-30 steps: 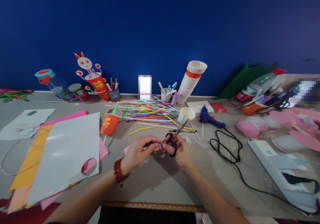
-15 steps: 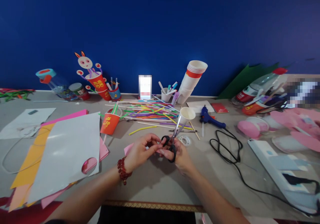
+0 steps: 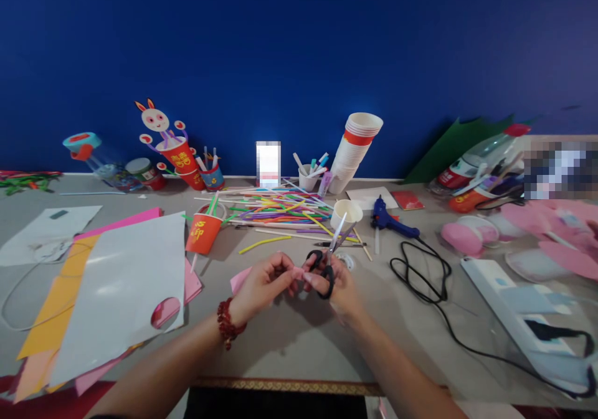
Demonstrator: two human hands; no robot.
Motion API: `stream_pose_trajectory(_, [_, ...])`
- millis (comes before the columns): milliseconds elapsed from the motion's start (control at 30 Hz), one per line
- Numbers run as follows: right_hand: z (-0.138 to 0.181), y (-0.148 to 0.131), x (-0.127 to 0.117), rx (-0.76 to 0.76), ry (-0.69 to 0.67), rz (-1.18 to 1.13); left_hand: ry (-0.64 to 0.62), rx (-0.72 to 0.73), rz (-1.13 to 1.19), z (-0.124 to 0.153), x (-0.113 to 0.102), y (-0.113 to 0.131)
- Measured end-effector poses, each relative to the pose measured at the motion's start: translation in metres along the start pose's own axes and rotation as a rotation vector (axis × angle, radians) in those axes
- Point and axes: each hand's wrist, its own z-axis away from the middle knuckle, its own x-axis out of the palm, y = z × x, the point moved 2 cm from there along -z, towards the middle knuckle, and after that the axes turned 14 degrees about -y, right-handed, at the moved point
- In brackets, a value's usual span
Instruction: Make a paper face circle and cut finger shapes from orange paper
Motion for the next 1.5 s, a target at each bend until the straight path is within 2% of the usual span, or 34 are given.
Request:
stream_pose_trajectory(133, [0.001,0.002,-0.003,-0.005,-0.010,-0.002,0.001,-0.002,0.099,-0.001,-0.001,-0.002])
stream_pose_trajectory(600, [0.003,0.000,0.001,-0.014,0.006,0.043,0.023,0.013,0.092,0.000,0.002,-0.001])
stream_pose_trajectory(867, [0.002,0.000,0.001,-0.061,0.034,0.044,0.007,-0.006,0.082,0.000,0.003,-0.002])
stream_pose_trajectory(1100, [0.003,0.004,-0.001,-0.134,0.083,0.071,-0.040,0.065,0.168,0.002,0.006,0.001])
stream_pose_trajectory(1500, [0.004,0.007,0.001,-0.129,0.085,0.063,0.031,0.032,-0.015,0.003,0.010,-0.005])
